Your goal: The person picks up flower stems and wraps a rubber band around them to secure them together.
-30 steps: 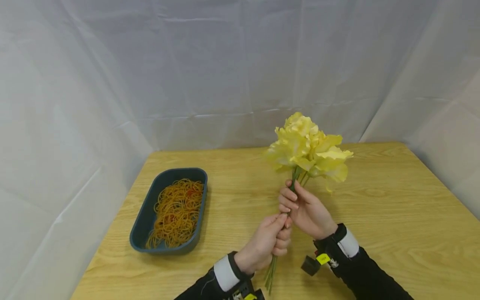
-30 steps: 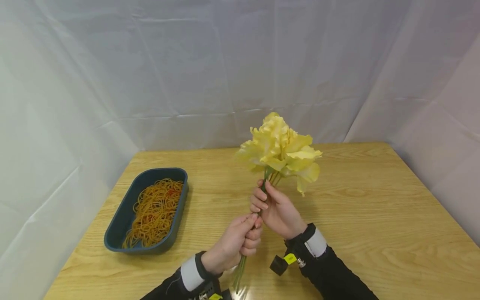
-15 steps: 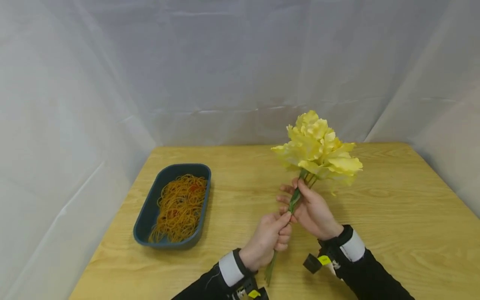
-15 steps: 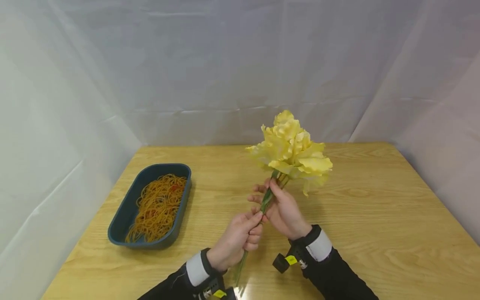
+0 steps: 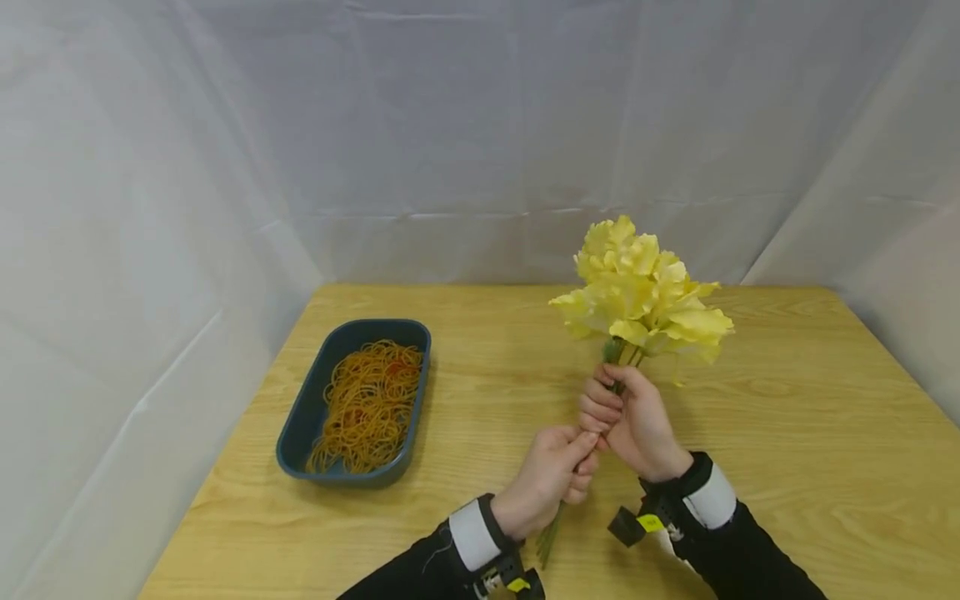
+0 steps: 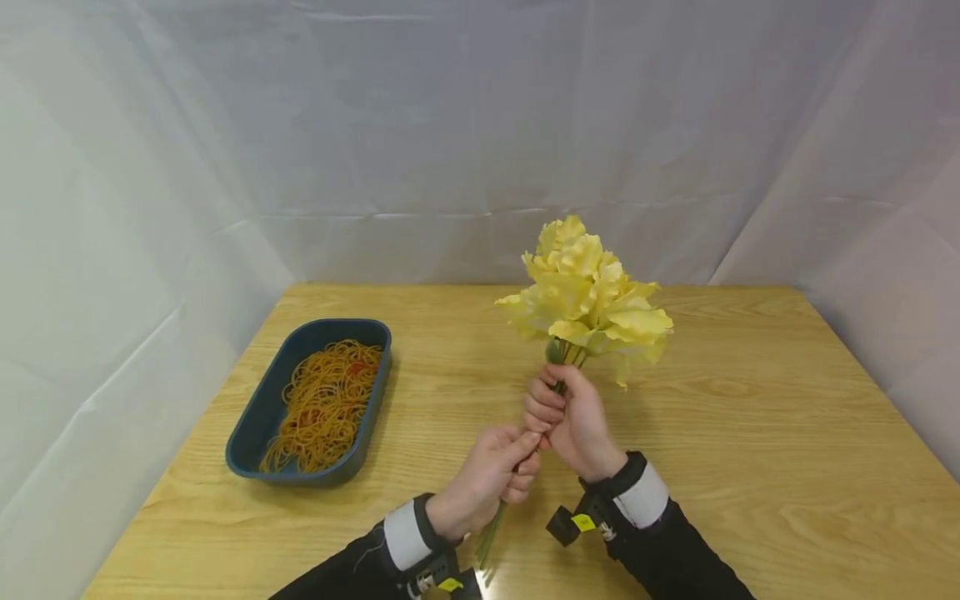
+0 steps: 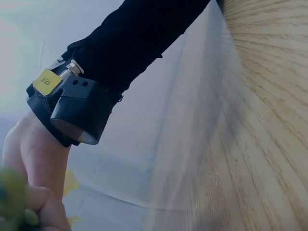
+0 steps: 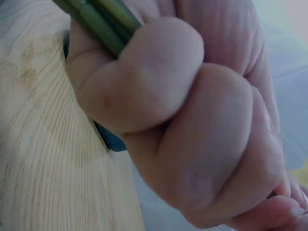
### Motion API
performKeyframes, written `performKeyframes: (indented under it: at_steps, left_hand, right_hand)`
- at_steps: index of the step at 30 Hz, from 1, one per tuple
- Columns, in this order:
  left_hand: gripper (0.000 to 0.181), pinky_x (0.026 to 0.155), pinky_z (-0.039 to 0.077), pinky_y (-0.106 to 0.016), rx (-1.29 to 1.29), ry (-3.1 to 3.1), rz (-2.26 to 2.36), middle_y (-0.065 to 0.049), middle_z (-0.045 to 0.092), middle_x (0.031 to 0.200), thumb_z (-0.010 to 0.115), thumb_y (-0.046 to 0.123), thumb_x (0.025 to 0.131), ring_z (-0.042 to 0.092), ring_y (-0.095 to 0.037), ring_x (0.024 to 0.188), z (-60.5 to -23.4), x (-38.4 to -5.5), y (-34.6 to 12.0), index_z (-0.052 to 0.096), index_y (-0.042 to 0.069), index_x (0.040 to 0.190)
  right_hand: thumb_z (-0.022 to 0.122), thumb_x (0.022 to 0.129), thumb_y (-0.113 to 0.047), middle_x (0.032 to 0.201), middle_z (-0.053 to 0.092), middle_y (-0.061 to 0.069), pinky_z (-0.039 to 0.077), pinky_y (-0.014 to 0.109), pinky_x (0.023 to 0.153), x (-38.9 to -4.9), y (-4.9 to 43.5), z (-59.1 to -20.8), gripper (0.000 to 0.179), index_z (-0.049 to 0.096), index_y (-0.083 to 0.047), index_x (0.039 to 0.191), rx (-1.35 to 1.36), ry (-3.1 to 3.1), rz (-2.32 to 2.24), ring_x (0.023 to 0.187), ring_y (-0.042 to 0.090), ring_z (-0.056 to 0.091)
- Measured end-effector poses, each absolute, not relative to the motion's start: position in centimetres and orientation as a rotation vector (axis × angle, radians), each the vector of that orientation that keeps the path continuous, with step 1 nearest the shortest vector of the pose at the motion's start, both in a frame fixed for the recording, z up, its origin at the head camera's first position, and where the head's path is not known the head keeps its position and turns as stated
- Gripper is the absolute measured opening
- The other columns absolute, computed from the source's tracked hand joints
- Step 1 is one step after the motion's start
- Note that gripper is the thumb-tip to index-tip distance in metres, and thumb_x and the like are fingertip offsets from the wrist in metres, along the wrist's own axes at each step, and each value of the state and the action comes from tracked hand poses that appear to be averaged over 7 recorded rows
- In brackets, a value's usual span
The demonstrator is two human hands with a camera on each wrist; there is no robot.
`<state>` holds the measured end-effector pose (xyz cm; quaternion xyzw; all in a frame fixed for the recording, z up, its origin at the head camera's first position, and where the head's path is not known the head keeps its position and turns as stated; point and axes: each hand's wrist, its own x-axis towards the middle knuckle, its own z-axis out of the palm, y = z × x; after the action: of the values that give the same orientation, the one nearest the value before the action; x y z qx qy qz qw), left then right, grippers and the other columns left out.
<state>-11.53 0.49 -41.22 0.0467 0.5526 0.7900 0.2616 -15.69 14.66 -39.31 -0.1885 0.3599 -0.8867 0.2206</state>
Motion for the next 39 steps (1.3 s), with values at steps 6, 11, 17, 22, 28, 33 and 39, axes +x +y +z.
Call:
performKeyframes:
  at_steps: [6, 11, 17, 22, 28, 33, 39]
  left_hand:
    - [0.023, 0.04, 0.02, -0.014, 0.173, 1.501, 2.069, 0.007, 0.037, 0.061, 0.039, 0.016, 0.109, 0.023, 0.0, 0.046, -41.1, -11.5, 0.5, 0.049, 0.008, 0.09]
    - [0.026, 0.041, 0.019, -0.014, 0.181, 1.499, 2.023, 0.008, 0.036, 0.061, 0.037, 0.018, 0.11, 0.022, 0.0, 0.045, -41.0, -11.8, 0.2, 0.052, 0.007, 0.092]
    - [0.027, 0.041, 0.019, -0.014, 0.188, 1.466, 1.986, 0.009, 0.035, 0.06, 0.034, 0.017, 0.11, 0.021, 0.001, 0.044, -41.1, -12.0, 0.0, 0.049, 0.009, 0.09]
    - [0.029, 0.041, 0.019, -0.014, 0.223, 1.389, 1.942, 0.008, 0.032, 0.062, 0.03, 0.019, 0.111, 0.022, 0.001, 0.045, -41.2, -11.9, 0.1, 0.045, 0.012, 0.087]
    - [0.026, 0.046, 0.022, -0.015, 0.313, 1.34, 1.888, 0.007, 0.031, 0.066, 0.026, 0.017, 0.112, 0.023, -0.001, 0.048, -40.9, -12.1, 0.0, 0.044, 0.011, 0.094]
    - [0.022, 0.049, 0.024, -0.017, 0.377, 1.356, 1.822, 0.006, 0.031, 0.068, 0.024, 0.013, 0.111, 0.025, -0.003, 0.051, -40.8, -12.4, -0.4, 0.043, 0.008, 0.103]
    - [0.023, 0.047, 0.025, -0.017, 0.359, 1.443, 1.755, 0.006, 0.03, 0.066, 0.027, 0.015, 0.111, 0.024, -0.004, 0.05, -40.5, -12.6, -0.7, 0.046, 0.004, 0.104]
  right_hand:
    - [0.017, 0.112, -0.022, 0.066, 0.026, -0.005, 0.014, 0.025, 0.056, -15.6, 14.8, -39.3, 0.034, 0.043, -0.016, 0.091, -0.453, 0.988, -2.417, 0.056, 0.014, 0.008]
    - [0.02, 0.112, -0.028, 0.07, 0.046, -0.008, 0.019, 0.024, 0.056, -15.7, 15.1, -39.5, 0.029, 0.045, -0.015, 0.111, -0.411, 1.022, -2.39, 0.059, 0.014, 0.015]
    - [0.012, 0.112, -0.03, 0.065, 0.016, -0.003, 0.017, 0.024, 0.06, -15.9, 15.3, -39.6, 0.043, 0.048, -0.014, 0.094, -0.477, 0.772, -2.414, 0.058, 0.013, 0.008]
    - [0.002, 0.11, -0.025, 0.064, 0.008, -0.002, 0.009, 0.026, 0.056, -15.9, 15.2, -39.4, 0.052, 0.04, -0.014, 0.077, -0.554, 0.675, -2.408, 0.053, 0.012, 0.004]
    - [-0.001, 0.109, -0.022, 0.062, 0.007, -0.003, 0.004, 0.025, 0.051, -15.6, 15.3, -39.0, 0.044, 0.022, -0.015, 0.072, -0.495, 0.705, -2.493, 0.05, 0.011, 0.002]
    - [-0.001, 0.108, -0.021, 0.061, 0.006, -0.004, 0.003, 0.025, 0.05, -15.5, 15.7, -38.9, 0.043, 0.018, -0.016, 0.069, -0.439, 0.743, -2.568, 0.049, 0.012, 0.001]
    - [0.001, 0.108, -0.02, 0.064, 0.005, -0.003, 0.002, 0.025, 0.053, -15.6, 15.7, -38.6, 0.043, 0.017, -0.016, 0.068, -0.378, 0.769, -2.581, 0.053, 0.013, 0.001]
